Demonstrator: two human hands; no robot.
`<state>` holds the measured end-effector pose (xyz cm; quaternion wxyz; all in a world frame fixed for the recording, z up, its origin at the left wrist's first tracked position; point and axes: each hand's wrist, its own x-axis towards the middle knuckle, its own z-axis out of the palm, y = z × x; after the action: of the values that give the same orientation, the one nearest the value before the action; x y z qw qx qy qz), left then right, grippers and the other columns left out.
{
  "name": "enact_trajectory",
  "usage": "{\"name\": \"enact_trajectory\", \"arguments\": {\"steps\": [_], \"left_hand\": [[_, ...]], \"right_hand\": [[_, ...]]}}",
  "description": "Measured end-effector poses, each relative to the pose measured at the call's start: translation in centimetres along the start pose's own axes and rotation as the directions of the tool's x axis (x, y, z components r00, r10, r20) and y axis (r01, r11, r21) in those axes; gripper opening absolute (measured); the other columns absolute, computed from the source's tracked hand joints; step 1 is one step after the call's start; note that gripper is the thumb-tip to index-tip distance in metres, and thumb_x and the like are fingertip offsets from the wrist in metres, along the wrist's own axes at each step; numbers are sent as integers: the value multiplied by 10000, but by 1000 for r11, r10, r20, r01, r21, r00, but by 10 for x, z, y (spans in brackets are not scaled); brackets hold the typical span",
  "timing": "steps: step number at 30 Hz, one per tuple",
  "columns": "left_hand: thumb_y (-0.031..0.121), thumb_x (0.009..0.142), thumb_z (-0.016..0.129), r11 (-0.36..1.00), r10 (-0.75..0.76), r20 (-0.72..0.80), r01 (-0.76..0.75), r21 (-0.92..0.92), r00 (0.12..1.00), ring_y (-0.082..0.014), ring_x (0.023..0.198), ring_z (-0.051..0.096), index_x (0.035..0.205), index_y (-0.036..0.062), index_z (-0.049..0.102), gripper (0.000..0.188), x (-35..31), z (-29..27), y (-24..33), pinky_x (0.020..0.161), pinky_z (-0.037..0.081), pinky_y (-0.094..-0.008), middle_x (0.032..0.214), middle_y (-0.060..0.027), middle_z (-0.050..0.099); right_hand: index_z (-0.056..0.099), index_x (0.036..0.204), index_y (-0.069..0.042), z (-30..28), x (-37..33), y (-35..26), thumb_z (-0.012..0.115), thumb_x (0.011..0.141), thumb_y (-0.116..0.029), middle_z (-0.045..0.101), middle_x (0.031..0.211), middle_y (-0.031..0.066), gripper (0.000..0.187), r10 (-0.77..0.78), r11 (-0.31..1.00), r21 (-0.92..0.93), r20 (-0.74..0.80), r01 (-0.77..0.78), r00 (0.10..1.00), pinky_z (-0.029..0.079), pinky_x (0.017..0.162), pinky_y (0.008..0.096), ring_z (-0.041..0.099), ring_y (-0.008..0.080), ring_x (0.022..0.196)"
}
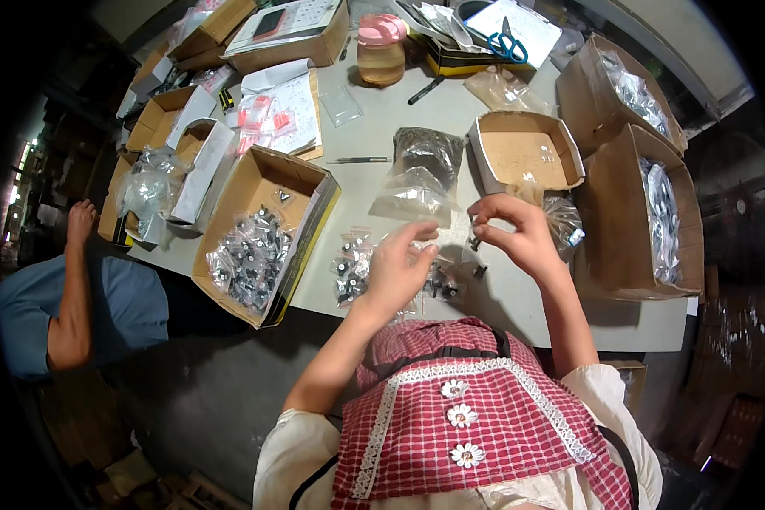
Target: The person picks up small metal hardware components from a box, places them into small plastic bags, and then puts the bags into a larger cardboard box on a table.
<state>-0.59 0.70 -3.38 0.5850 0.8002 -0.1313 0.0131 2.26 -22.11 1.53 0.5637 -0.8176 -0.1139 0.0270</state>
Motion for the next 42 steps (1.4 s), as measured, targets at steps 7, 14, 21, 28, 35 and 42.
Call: {"name": "enact_trajectory", "arguments": {"steps": [7, 14, 21, 28, 35, 42], "left_hand": [[127, 937, 696, 932, -159, 193, 211, -295, 968, -83, 839, 660, 1065, -3, 688, 182, 17, 3, 18, 719, 535, -249, 923, -32, 716], [155, 916, 717, 891, -247, 223, 311, -330, 943, -59, 696, 626, 971, 8, 702, 157, 21, 7, 23, 593, 493, -228, 827, -19, 720], [147, 902, 705, 995, -53, 168, 66, -77, 984, -163, 640, 672, 927, 10, 683, 141, 22, 7, 39, 593, 517, -315, 819, -100, 731], [80, 873, 720, 976, 177, 150, -193, 98, 973, -199, 682, 686, 882, -14, 665, 110, 17, 13, 48, 638, 526, -309, 768, -117, 687], [104, 890, 707, 987, 63, 257, -98, 125, 964, -165, 679, 677, 881, -19, 673, 128, 16, 43, 40, 644, 524, -298, 772, -100, 701], [232, 925, 648, 978, -91, 223, 45, 205, 970, -365, 848, 719, 975, 28, 708, 219, 89, 92, 12, 767, 548, -433, 891, -193, 731]], "right_hand": [[683, 1030, 30, 5, -12, -27, 706, 933, -74, 709, 893, 48, 145, 198, 971, 88, 240, -225, 950, 558, 747, 267, 678, 100, 848], [637, 1077, 26, 1, -18, -16, 710, 902, -54, 682, 838, 45, 206, 167, 943, 256, 194, -215, 967, 542, 731, 271, 658, 88, 807], [647, 1055, 5, -2, -21, -24, 724, 902, -112, 666, 823, 32, 207, 125, 986, 82, 197, -144, 972, 516, 715, 277, 615, 85, 770], [639, 906, -6, -8, -32, -11, 716, 909, -164, 625, 786, 7, 175, 77, 987, 118, 267, -112, 961, 471, 700, 276, 564, 86, 768], [617, 837, -18, -15, -59, 26, 681, 921, -166, 604, 734, -7, 181, 150, 958, 208, 221, -197, 964, 436, 621, 259, 535, 71, 693], [682, 951, -27, -14, -87, 78, 709, 970, -295, 628, 768, -14, 270, 308, 916, 194, 220, -352, 925, 450, 607, 262, 541, 68, 682]]}}
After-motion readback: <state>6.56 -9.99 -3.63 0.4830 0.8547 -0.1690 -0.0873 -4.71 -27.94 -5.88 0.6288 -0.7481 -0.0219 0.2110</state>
